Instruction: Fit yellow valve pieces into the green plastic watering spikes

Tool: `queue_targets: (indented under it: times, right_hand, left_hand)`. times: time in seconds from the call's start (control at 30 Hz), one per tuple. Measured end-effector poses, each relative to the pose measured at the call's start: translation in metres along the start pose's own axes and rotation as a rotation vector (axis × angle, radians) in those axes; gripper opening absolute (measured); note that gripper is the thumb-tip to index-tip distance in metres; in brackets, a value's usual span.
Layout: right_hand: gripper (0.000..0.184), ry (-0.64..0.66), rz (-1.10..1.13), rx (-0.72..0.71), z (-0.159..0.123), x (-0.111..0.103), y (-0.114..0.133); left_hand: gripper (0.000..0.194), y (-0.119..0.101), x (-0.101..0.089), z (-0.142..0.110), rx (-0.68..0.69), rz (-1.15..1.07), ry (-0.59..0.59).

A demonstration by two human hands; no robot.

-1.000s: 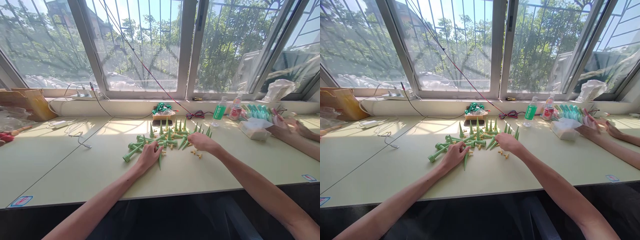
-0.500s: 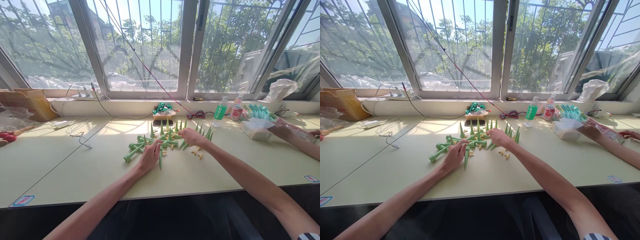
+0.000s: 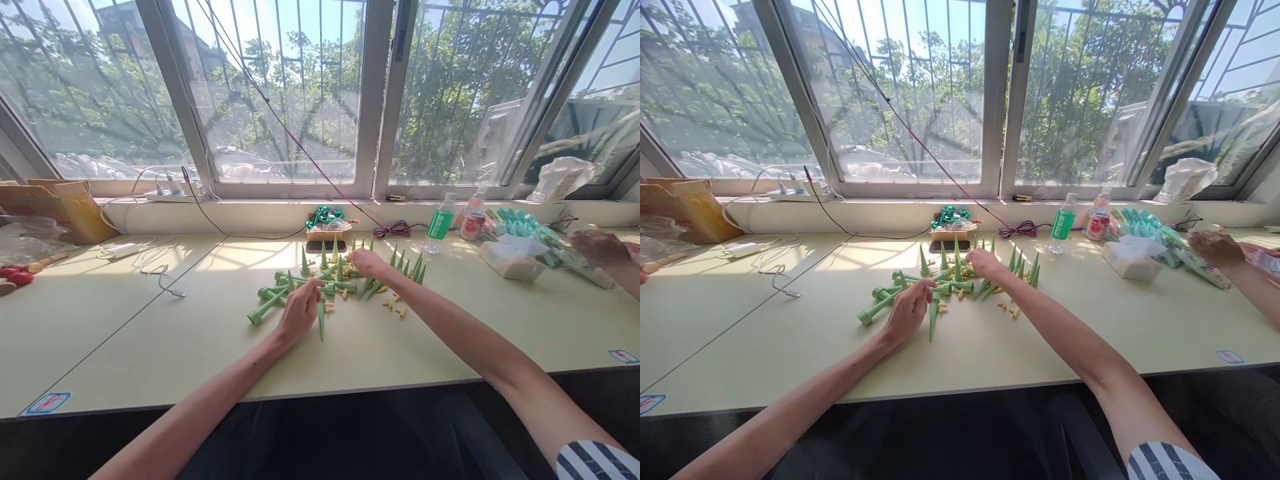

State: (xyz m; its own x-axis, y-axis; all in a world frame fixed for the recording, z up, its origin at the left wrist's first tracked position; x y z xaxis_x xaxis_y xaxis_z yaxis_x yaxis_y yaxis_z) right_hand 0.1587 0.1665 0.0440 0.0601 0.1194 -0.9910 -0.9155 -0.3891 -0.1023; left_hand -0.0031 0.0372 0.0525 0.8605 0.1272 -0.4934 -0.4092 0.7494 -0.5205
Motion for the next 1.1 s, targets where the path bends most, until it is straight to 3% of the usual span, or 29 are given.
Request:
queue_targets:
  times: [0.3, 1.1]
  right_hand:
    - [0.025, 0.02, -0.013, 0.012, 0.016, 0.018, -0.004]
    - [0.018, -0.018, 0.005, -0.017, 0.015, 0.025, -0.005]
  left_hand:
    - [0.023, -0.003, 0.001, 0.0, -0.022, 0.021, 0.007]
    - [0.021, 0.001, 0.004, 0.0, -0.058, -0.007, 0.025]
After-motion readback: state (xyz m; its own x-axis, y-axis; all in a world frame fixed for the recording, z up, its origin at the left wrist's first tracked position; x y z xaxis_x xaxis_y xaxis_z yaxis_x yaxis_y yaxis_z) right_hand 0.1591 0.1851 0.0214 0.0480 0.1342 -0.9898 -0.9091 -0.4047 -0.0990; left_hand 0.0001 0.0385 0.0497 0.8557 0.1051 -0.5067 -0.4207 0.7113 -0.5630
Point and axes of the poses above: each hand's wrist, its own z-axis towards the middle knuckle, its own x-axis out of the palm, y = z × x, the point moved 9 cm from there along z, towards the middle knuckle, and after that the axes turned 9 degrees about -z, right-handed, at the moved point
